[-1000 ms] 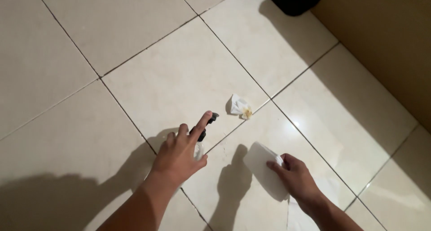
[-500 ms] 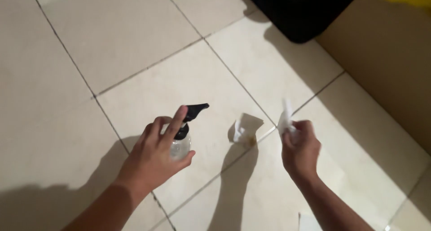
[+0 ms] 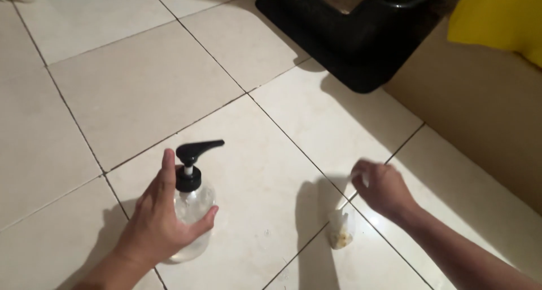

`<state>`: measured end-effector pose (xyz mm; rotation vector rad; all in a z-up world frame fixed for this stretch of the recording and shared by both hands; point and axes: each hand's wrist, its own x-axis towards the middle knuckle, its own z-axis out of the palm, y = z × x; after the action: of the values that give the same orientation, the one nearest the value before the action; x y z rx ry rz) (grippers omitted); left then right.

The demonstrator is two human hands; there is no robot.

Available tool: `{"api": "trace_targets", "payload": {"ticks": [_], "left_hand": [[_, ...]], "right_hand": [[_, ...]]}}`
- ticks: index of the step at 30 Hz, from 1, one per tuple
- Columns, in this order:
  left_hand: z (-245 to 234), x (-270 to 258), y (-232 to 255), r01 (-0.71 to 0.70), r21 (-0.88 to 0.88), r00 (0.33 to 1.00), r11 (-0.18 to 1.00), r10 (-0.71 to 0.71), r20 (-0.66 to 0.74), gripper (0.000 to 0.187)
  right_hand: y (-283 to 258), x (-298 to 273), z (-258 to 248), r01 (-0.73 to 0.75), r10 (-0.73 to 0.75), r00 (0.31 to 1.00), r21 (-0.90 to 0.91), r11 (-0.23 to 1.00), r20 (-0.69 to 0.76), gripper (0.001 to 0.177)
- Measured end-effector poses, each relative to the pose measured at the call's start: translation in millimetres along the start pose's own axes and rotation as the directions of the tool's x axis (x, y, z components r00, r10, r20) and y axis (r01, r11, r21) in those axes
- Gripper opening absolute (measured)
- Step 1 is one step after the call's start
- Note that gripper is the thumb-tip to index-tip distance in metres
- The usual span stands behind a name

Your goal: Cleaning a stain on the floor using liquid cleaner and tissues, followed by sifting a cat litter box with a scoop.

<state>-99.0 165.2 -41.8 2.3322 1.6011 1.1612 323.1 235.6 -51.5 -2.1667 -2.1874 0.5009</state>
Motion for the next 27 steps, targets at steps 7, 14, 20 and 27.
{"api": "trace_targets", "payload": {"ticks": [7,14,20,27], "left_hand": [[12.5,19.0,10.0,0.056,0.054,0.998,0.997,-0.056,-0.015,0.129],[6.2,7.2,15.6,0.042,0.050,0.999,0.998,-0.041,-0.028,0.121],[4.6,4.6,8.1,-0.073,0.057,0.987,0.996,0.080,-0.137,0.116],[7.2,5.6,11.3,-0.057,0.031,0.993,0.998,0.060,-0.099,0.113]], "right_hand": [[-64.8,-5.8,36.7,0.001,0.006,1.000,0.231,0.973,-0.030,0.025],[-131.7,-78.9,111.3,0.315,-0.364,0.928,0.348,0.883,0.085,0.042],[-108.5,-110.6,122.6,0.736,-0.737,0.675,0.076,0.672,-0.016,0.055],[-124.0,-98.5,130.5,0.724,-0.720,0.686,-0.197,0.661,0.101,0.034]]}}
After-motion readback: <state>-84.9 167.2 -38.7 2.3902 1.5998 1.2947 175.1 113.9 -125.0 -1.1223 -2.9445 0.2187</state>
